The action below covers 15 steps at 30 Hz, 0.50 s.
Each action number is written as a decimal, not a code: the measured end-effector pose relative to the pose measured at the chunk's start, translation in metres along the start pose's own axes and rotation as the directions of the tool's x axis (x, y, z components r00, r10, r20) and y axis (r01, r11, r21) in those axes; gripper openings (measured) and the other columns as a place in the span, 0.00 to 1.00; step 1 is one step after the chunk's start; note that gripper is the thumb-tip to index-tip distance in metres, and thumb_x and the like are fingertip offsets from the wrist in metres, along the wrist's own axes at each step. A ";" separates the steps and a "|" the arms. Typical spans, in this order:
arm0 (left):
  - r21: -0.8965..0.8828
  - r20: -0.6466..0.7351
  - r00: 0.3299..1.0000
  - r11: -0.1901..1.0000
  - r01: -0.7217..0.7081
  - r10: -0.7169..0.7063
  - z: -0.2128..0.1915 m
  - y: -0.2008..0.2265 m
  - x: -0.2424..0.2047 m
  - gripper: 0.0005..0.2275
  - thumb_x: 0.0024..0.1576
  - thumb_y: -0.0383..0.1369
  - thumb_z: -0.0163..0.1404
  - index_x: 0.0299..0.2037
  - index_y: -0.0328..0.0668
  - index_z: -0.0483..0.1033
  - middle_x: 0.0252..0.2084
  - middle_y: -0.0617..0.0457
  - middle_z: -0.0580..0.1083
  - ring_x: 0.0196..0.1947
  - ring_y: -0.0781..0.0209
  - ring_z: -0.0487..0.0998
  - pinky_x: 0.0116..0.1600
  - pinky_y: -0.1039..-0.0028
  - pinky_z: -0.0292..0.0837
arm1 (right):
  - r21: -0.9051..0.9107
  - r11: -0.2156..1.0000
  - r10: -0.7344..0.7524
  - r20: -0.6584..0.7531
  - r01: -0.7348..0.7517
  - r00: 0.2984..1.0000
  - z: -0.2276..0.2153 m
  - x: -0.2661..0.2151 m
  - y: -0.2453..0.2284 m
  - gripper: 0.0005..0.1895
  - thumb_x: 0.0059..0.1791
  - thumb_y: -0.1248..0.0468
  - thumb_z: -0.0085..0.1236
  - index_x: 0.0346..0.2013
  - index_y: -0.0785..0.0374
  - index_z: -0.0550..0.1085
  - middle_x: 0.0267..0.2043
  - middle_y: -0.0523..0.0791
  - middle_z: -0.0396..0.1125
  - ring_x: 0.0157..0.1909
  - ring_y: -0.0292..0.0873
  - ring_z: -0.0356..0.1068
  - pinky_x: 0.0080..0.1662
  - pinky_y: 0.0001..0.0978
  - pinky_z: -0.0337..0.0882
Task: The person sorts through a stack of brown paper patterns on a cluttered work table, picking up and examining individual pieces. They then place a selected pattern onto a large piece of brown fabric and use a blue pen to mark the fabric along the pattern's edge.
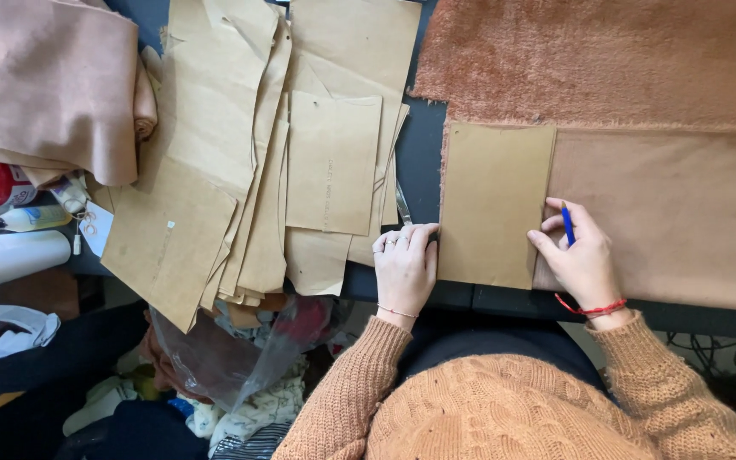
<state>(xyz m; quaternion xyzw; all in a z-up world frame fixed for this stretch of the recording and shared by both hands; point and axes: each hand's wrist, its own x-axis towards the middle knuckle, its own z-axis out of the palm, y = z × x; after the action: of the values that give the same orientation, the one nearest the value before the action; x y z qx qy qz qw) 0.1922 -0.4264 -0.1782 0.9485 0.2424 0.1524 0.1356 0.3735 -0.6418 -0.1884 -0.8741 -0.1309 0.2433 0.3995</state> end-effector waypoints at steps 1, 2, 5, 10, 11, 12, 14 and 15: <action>-0.003 -0.021 1.000 1.000 0.000 0.000 -0.001 0.002 0.001 0.14 0.61 0.33 0.57 0.57 0.62 0.78 0.49 0.64 0.78 0.48 0.62 0.79 0.63 0.66 0.70 | -0.017 0.998 -0.066 -0.044 0.066 0.997 -0.002 -0.002 0.000 0.31 0.49 0.68 0.75 0.67 0.62 0.78 0.48 0.48 0.75 0.33 0.43 0.71 0.33 0.32 0.73; -0.011 -0.020 1.000 1.000 -0.009 0.008 -0.011 0.013 0.012 0.14 0.61 0.33 0.57 0.57 0.62 0.78 0.49 0.64 0.78 0.48 0.62 0.79 0.63 0.66 0.70 | -0.020 0.998 -0.062 -0.054 0.061 0.997 -0.009 -0.002 -0.009 0.31 0.49 0.68 0.75 0.67 0.62 0.78 0.48 0.48 0.75 0.33 0.43 0.71 0.33 0.32 0.73; -0.121 -0.016 0.998 0.991 -0.065 0.063 -0.021 0.046 0.040 0.14 0.60 0.24 0.56 0.55 0.44 0.80 0.57 0.56 0.77 0.56 0.58 0.77 0.68 0.61 0.66 | -0.043 0.991 -0.129 -0.079 0.126 0.988 -0.033 0.001 -0.018 0.27 0.53 0.74 0.63 0.68 0.75 0.75 0.55 0.51 0.67 0.41 0.41 0.68 0.41 0.30 0.70; -0.096 0.204 0.921 0.943 -0.318 0.332 0.040 0.079 0.080 0.33 0.55 0.36 0.64 0.72 0.44 0.69 0.78 0.48 0.63 0.82 0.51 0.59 0.87 0.38 0.46 | 0.227 0.968 -0.100 -0.053 0.110 0.994 -0.056 0.021 -0.034 0.10 0.61 0.77 0.59 0.57 0.78 0.79 0.47 0.50 0.73 0.39 0.40 0.74 0.43 0.28 0.78; -0.094 0.198 0.922 0.942 -0.321 0.334 0.042 0.079 0.081 0.33 0.55 0.36 0.64 0.72 0.44 0.69 0.78 0.48 0.63 0.82 0.51 0.59 0.87 0.38 0.46 | 0.227 0.967 -0.106 -0.057 0.116 0.993 -0.059 0.024 -0.038 0.10 0.61 0.77 0.59 0.57 0.78 0.79 0.47 0.50 0.73 0.39 0.40 0.74 0.43 0.28 0.78; -0.025 0.319 0.878 0.929 -0.369 0.358 0.044 0.079 0.082 0.49 0.45 0.52 0.70 0.76 0.42 0.62 0.82 0.44 0.55 0.84 0.46 0.51 0.86 0.37 0.44 | 0.254 0.966 -0.030 -0.055 0.043 0.998 -0.061 0.025 -0.042 0.10 0.63 0.73 0.58 0.57 0.76 0.79 0.43 0.50 0.74 0.36 0.40 0.73 0.40 0.27 0.77; 0.035 0.436 0.818 0.902 -0.431 0.374 0.045 0.077 0.078 0.66 0.35 0.67 0.76 0.80 0.41 0.55 0.85 0.39 0.46 0.86 0.42 0.43 0.85 0.36 0.42 | 0.284 0.958 0.050 -0.058 -0.031 0.997 -0.064 0.028 -0.047 0.10 0.65 0.69 0.58 0.57 0.75 0.79 0.39 0.51 0.75 0.33 0.39 0.73 0.37 0.27 0.76; 0.009 0.433 0.810 0.897 -0.442 0.395 0.043 0.075 0.072 0.68 0.31 0.66 0.77 0.80 0.40 0.54 0.86 0.39 0.46 0.87 0.42 0.44 0.85 0.37 0.44 | 0.312 0.949 0.065 -0.028 -0.053 0.997 -0.064 0.028 -0.048 0.13 0.65 0.68 0.54 0.61 0.74 0.77 0.38 0.51 0.74 0.32 0.40 0.72 0.35 0.28 0.75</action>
<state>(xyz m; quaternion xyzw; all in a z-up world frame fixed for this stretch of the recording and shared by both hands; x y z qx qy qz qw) 0.2991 -0.4617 -0.1770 0.9945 0.0004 -0.0431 0.0957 0.4296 -0.6390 -0.1250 -0.8081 -0.0571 0.2563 0.5272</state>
